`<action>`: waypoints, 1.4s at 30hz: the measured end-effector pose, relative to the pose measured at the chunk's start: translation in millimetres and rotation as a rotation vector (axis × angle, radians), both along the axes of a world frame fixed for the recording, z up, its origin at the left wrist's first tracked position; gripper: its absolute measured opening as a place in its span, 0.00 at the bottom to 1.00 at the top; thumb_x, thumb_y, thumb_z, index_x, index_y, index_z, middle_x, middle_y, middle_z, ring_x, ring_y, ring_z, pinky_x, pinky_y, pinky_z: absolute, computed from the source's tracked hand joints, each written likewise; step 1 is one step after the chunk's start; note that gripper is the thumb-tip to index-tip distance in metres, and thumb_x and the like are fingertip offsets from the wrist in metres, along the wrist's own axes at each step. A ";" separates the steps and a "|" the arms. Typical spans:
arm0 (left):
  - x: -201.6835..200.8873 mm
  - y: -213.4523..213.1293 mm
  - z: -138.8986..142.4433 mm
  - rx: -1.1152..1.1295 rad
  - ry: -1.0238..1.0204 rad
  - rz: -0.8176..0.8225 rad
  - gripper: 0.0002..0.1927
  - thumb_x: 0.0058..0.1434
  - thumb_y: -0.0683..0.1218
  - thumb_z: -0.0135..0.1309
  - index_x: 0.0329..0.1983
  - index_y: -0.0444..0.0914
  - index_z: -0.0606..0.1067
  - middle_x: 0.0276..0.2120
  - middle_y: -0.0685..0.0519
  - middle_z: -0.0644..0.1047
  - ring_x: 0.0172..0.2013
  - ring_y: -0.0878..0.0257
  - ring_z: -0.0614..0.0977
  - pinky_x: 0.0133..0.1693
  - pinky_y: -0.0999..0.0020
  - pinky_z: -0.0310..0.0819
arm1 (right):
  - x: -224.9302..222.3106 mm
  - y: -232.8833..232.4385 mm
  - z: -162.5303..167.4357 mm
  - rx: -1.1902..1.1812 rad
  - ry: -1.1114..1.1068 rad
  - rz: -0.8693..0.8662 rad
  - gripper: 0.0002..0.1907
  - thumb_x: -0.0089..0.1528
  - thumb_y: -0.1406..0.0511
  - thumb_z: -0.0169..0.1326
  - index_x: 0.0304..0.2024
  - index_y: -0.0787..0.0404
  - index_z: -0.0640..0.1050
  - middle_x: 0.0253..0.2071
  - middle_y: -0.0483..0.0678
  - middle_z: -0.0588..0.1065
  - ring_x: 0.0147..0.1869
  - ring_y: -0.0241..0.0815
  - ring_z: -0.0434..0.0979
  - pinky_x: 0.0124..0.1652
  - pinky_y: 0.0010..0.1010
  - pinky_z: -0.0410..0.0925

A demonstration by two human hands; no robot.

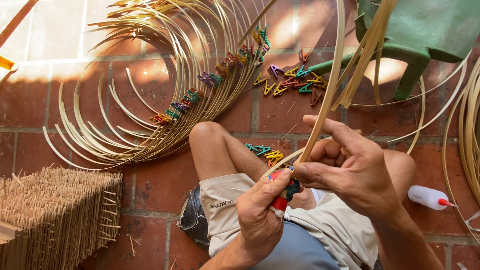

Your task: The person sits on a tiled floor and repeatedly applies glue to thin bamboo strips, then secures them with colorful clothespins. They handle the strips one at a time, arranging them in a curved formation on the floor.

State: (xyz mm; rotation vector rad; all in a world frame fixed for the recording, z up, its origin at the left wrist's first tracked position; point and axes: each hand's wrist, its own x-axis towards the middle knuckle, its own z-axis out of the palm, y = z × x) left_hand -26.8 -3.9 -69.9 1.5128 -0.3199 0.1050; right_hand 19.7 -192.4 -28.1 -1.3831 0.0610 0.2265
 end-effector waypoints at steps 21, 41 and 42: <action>12.1 10.4 41.1 0.109 0.501 -0.388 0.34 0.56 0.35 0.65 0.67 0.33 0.70 0.35 0.56 0.79 0.36 0.71 0.79 0.42 0.74 0.78 | -8.4 -13.6 27.4 -0.154 0.072 0.231 0.36 0.54 0.73 0.63 0.66 0.69 0.69 0.23 0.46 0.76 0.25 0.31 0.75 0.24 0.23 0.69; 12.0 -9.2 36.0 0.095 0.568 -0.449 0.30 0.54 0.36 0.68 0.62 0.33 0.77 0.30 0.57 0.76 0.32 0.71 0.76 0.39 0.74 0.76 | -192.7 -148.5 -278.0 -0.767 0.068 -1.306 0.47 0.60 0.74 0.71 0.73 0.71 0.56 0.65 0.63 0.64 0.62 0.50 0.69 0.56 0.40 0.69; 11.5 -10.4 36.3 0.102 0.539 -0.438 0.30 0.53 0.37 0.69 0.61 0.33 0.77 0.31 0.57 0.76 0.32 0.71 0.76 0.39 0.74 0.76 | -185.7 -153.7 -278.7 -0.877 0.033 -1.273 0.46 0.60 0.73 0.71 0.73 0.71 0.58 0.65 0.63 0.64 0.63 0.51 0.69 0.58 0.42 0.68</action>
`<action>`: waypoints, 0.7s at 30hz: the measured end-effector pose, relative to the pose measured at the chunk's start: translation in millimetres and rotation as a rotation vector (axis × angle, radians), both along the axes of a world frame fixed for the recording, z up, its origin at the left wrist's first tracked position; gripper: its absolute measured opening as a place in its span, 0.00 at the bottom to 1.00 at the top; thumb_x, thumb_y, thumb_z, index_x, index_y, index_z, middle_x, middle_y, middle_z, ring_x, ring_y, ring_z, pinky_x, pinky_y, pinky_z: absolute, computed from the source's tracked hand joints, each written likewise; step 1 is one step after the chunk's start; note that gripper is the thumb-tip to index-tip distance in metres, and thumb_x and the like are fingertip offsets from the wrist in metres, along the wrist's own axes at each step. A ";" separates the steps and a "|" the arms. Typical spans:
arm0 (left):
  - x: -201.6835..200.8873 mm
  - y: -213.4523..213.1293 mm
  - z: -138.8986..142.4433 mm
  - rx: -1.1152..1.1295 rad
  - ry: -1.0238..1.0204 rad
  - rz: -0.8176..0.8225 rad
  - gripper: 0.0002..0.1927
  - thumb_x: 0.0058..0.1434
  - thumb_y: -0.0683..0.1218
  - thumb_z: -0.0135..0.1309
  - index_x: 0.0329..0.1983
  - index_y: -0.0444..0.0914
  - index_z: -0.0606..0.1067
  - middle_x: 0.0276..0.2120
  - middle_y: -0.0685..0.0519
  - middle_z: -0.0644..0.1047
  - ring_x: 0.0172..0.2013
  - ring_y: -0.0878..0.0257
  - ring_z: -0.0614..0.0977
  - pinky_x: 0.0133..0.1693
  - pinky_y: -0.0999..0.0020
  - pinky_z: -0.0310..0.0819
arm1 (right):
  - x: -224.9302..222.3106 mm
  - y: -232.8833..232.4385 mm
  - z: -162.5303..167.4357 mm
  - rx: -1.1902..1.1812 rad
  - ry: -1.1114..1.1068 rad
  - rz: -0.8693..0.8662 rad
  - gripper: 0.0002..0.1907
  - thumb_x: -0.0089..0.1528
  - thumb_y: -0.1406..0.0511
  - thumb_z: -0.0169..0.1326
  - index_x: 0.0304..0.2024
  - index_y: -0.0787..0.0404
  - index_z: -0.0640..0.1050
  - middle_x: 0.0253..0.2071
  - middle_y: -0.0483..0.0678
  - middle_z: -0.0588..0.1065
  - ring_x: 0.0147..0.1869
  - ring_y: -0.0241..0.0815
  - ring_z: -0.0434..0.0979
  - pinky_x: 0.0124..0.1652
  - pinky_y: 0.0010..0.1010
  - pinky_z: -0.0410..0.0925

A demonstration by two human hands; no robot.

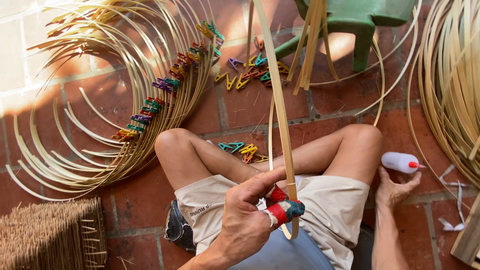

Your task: The person sits on a tiled floor and repeatedly applies glue to thin bamboo strips, then secures them with colorful clothespins. They handle the strips one at a time, arranging them in a curved formation on the floor.

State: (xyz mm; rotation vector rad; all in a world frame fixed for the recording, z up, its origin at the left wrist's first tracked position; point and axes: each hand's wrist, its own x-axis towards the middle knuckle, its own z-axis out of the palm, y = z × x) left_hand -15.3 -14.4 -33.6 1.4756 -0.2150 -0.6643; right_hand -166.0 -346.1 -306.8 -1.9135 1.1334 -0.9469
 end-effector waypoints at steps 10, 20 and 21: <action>-6.4 -5.8 -6.9 -0.044 -0.024 0.083 0.31 0.54 0.37 0.69 0.63 0.32 0.76 0.30 0.57 0.75 0.31 0.71 0.73 0.36 0.75 0.71 | 48.9 -57.1 33.0 -0.075 -0.098 0.133 0.37 0.59 0.69 0.71 0.65 0.71 0.67 0.63 0.57 0.70 0.67 0.51 0.74 0.71 0.49 0.70; -2.3 -15.1 1.0 0.047 -0.081 -0.011 0.30 0.53 0.37 0.70 0.61 0.37 0.78 0.29 0.55 0.77 0.30 0.70 0.77 0.37 0.74 0.76 | 58.8 17.7 264.4 -0.670 0.123 1.041 0.36 0.52 0.63 0.70 0.59 0.67 0.71 0.55 0.56 0.75 0.57 0.52 0.76 0.58 0.48 0.69; -0.8 -15.8 3.0 0.070 -0.071 -0.023 0.30 0.53 0.37 0.69 0.61 0.38 0.78 0.29 0.54 0.79 0.30 0.70 0.78 0.36 0.74 0.77 | 66.0 26.9 283.8 -0.718 0.155 1.076 0.35 0.52 0.62 0.70 0.59 0.66 0.71 0.55 0.56 0.76 0.56 0.52 0.76 0.56 0.48 0.69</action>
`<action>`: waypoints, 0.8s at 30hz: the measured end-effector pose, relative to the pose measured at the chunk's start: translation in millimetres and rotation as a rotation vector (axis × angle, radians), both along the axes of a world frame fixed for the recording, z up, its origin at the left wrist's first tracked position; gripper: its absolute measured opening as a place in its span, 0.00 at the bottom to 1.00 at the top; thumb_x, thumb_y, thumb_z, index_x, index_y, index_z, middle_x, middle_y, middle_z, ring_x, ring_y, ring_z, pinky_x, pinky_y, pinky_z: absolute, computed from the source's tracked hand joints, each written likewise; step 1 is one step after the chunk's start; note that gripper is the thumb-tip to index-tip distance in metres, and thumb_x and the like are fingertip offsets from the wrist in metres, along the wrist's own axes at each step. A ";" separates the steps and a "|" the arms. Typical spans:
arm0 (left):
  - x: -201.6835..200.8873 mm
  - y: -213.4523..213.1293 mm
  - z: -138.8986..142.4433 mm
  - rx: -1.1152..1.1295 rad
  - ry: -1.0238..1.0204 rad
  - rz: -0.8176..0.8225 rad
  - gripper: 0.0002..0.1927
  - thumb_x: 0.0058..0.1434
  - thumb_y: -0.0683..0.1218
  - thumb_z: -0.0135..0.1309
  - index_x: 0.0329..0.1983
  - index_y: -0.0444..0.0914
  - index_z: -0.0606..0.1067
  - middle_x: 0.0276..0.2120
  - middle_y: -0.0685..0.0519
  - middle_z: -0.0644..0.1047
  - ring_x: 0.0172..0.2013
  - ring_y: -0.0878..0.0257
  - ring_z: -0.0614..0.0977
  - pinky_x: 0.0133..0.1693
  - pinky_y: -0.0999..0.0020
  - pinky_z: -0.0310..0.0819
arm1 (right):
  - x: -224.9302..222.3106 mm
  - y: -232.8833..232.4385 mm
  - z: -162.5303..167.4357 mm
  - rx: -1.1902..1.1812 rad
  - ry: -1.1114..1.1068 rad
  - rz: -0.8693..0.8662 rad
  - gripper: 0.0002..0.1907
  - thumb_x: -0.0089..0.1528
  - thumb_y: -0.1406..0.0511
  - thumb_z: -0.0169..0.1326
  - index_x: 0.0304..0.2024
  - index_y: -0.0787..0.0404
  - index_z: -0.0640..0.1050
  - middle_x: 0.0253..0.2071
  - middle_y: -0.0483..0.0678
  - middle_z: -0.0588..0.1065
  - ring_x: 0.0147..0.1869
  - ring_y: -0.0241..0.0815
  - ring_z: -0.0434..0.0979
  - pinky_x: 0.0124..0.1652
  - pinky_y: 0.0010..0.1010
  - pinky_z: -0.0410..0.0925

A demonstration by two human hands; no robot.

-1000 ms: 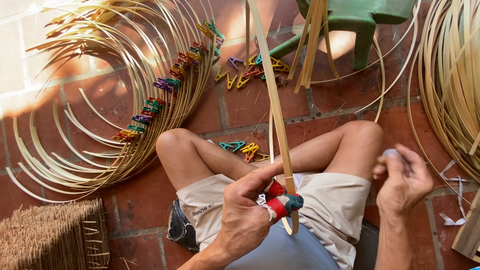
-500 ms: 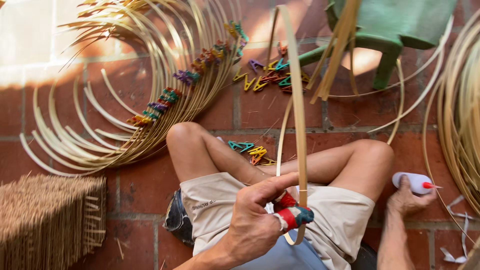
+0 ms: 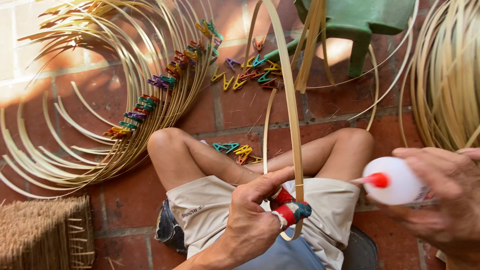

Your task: The person sits on a tiled floor and repeatedly applies glue to thin bamboo strips, then secures them with colorful clothespins. They handle the strips one at a time, arranging them in a curved formation on the floor.

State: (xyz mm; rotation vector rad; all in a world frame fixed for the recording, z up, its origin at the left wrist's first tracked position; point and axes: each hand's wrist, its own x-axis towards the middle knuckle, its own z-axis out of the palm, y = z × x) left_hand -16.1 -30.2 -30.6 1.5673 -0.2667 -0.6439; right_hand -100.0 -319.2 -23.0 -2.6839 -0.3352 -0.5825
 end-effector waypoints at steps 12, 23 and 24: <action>4.3 -6.7 5.0 -0.082 0.048 -0.046 0.32 0.54 0.36 0.67 0.64 0.34 0.76 0.29 0.54 0.78 0.29 0.72 0.76 0.33 0.75 0.74 | 11.3 4.8 45.1 -0.309 0.085 0.181 0.37 0.46 0.57 0.70 0.56 0.60 0.77 0.52 0.53 0.78 0.50 0.48 0.76 0.47 0.47 0.62; 7.6 -5.7 8.9 -0.097 0.035 -0.093 0.30 0.54 0.37 0.67 0.63 0.32 0.76 0.30 0.53 0.78 0.29 0.71 0.76 0.33 0.74 0.73 | 8.6 32.9 59.3 -0.262 0.117 0.007 0.36 0.40 0.64 0.71 0.52 0.61 0.80 0.50 0.57 0.78 0.47 0.52 0.74 0.43 0.41 0.70; 8.0 -5.4 9.5 -0.096 0.032 -0.098 0.30 0.54 0.37 0.67 0.63 0.32 0.76 0.30 0.52 0.78 0.29 0.71 0.76 0.33 0.74 0.73 | 5.9 33.1 57.9 -0.271 0.112 0.014 0.35 0.40 0.64 0.71 0.52 0.61 0.81 0.49 0.57 0.78 0.46 0.52 0.74 0.43 0.41 0.70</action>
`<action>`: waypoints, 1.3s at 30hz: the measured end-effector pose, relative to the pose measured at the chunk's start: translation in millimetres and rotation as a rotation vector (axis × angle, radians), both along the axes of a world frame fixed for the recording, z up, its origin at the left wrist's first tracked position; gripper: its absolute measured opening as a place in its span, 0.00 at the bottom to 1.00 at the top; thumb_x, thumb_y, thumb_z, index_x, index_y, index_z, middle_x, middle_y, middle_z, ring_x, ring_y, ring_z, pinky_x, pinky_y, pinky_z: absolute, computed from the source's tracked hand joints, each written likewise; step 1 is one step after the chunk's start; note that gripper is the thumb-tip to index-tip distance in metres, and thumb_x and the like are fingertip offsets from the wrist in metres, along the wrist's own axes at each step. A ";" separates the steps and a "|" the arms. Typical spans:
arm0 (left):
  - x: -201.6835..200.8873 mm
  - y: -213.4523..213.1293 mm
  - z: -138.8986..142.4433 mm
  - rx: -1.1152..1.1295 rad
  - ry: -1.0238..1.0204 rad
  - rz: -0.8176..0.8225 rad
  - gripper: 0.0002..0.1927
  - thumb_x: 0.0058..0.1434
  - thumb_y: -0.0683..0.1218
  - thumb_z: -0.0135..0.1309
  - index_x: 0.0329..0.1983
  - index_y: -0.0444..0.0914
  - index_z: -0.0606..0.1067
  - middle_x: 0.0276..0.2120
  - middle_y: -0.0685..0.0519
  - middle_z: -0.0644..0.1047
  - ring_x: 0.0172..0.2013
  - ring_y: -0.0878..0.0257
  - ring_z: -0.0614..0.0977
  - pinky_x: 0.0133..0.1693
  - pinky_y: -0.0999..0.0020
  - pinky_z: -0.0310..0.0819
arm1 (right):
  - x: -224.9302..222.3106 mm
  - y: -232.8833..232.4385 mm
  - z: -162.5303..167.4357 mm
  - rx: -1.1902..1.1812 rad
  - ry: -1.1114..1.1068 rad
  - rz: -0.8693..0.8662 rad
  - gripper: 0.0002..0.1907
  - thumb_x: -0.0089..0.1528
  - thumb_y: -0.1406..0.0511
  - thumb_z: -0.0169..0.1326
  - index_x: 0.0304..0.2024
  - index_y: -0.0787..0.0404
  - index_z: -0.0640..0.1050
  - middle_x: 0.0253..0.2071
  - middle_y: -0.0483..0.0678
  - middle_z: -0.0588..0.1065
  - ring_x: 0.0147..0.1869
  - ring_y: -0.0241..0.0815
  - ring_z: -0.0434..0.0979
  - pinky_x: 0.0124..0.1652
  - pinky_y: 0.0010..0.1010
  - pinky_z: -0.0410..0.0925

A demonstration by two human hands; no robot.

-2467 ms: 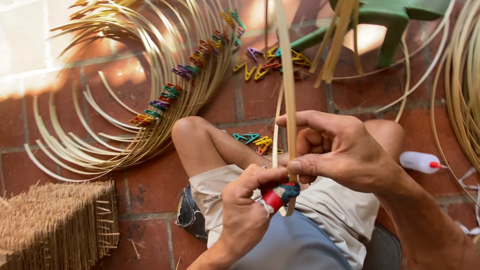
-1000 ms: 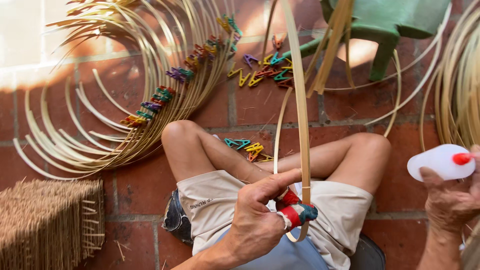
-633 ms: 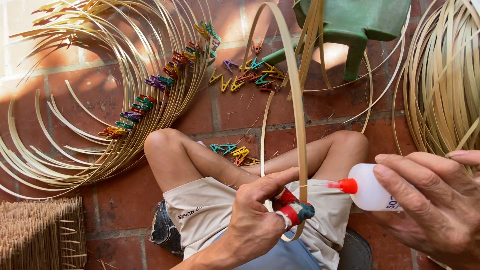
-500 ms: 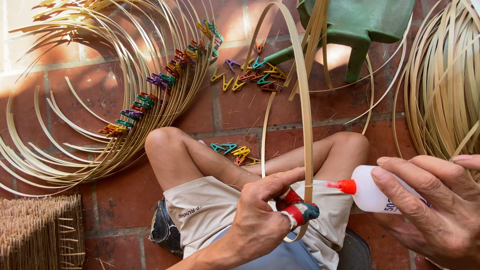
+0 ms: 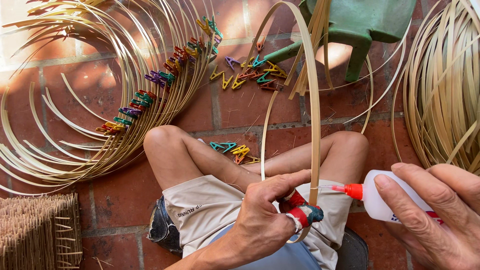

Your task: The person sits on a tiled floor and repeatedly applies glue to thin bamboo strips, then secures them with colorful clothespins. They handle the strips one at a time, arranging them in a curved formation on the floor.

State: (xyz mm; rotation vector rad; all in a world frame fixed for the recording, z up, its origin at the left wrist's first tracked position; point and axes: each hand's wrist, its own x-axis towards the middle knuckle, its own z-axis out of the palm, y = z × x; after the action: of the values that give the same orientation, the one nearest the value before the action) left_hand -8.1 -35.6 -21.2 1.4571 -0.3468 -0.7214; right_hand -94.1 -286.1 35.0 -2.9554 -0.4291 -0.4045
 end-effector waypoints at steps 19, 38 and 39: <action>0.8 14.4 -3.3 0.015 -0.072 0.034 0.26 0.57 0.39 0.68 0.60 0.35 0.79 0.32 0.52 0.78 0.31 0.68 0.76 0.35 0.73 0.73 | -19.5 -92.7 -142.2 0.473 -0.059 -0.287 0.41 0.47 0.63 0.71 0.61 0.67 0.71 0.57 0.57 0.76 0.58 0.50 0.75 0.56 0.44 0.70; 0.1 92.9 -5.6 -0.199 0.017 0.199 0.26 0.50 0.33 0.64 0.56 0.25 0.79 0.34 0.46 0.79 0.35 0.62 0.79 0.40 0.68 0.71 | -61.8 -44.3 -293.3 0.845 -0.271 -1.163 0.27 0.61 0.71 0.64 0.60 0.68 0.67 0.50 0.56 0.75 0.50 0.46 0.78 0.49 0.39 0.75; 5.7 97.5 -6.6 -0.233 -0.003 0.171 0.27 0.51 0.34 0.62 0.56 0.25 0.78 0.36 0.46 0.80 0.36 0.62 0.79 0.41 0.68 0.71 | -48.0 -25.9 -280.6 0.812 -0.292 -1.057 0.25 0.61 0.70 0.63 0.58 0.67 0.68 0.49 0.56 0.75 0.49 0.47 0.79 0.48 0.40 0.74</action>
State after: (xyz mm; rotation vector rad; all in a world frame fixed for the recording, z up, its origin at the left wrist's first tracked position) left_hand -2.4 61.9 -27.7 1.2499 -0.2938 -0.5226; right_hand -142.1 -312.0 -245.6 -2.0555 1.0699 -0.8373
